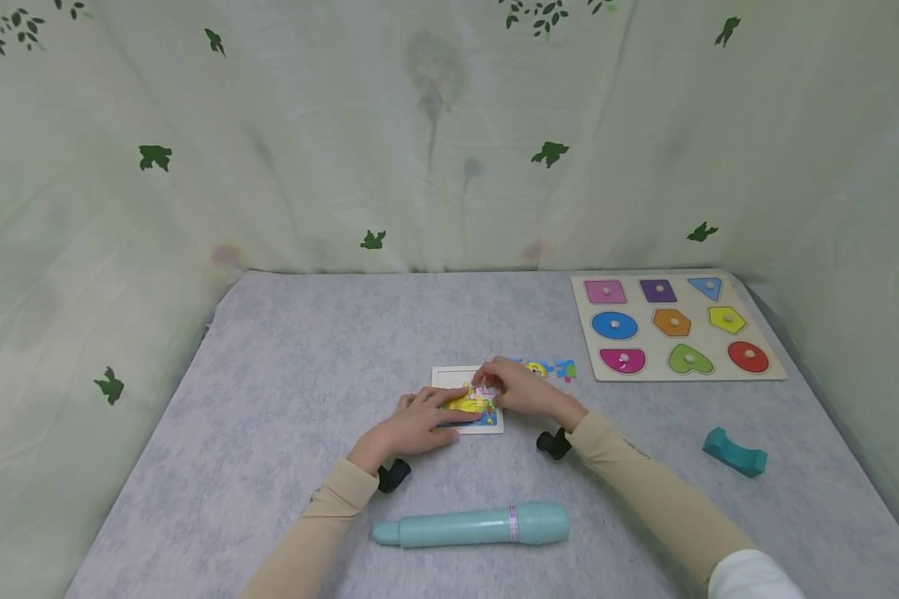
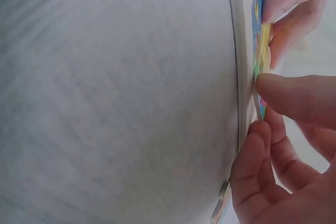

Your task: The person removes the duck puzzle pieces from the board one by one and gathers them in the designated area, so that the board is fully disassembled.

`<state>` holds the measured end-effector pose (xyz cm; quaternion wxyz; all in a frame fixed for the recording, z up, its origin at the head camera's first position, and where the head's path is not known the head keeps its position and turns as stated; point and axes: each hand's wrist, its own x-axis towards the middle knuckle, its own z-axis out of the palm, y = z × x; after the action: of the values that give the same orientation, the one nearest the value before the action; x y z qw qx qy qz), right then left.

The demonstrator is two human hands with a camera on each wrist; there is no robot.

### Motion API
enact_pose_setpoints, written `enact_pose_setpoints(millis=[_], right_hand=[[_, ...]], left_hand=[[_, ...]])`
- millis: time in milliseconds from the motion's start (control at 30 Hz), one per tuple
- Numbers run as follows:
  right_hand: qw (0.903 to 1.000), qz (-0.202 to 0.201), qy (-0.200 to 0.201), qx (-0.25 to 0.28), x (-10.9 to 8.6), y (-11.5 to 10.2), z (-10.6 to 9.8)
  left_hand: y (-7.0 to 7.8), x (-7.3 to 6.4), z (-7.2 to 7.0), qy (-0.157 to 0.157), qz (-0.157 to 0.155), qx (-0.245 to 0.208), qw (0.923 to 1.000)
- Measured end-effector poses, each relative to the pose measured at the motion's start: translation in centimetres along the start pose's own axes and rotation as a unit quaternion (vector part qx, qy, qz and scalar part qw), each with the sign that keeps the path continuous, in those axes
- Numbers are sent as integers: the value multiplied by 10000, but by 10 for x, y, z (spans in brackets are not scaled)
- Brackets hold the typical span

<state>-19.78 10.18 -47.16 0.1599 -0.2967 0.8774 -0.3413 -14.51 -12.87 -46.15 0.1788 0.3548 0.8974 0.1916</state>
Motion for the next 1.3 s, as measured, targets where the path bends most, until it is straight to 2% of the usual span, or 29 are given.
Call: enact_pose_setpoints(millis=[500,767,1000,1300], right_hand=[[9985,-34,56,546,0,6,0],[9934,-142,444,1047,-9,12,-11],[9905,-86,678,1191,-29,25,-37],[9884,549,562,1299,-61,56,-61]], left_hand=[[1,-1,0,49,32,-34,10000],[1,0,0,5,8,-32,10000],[0,0,1,18,-40,-85,10000],[0,-1,1,75,26,-52,10000]])
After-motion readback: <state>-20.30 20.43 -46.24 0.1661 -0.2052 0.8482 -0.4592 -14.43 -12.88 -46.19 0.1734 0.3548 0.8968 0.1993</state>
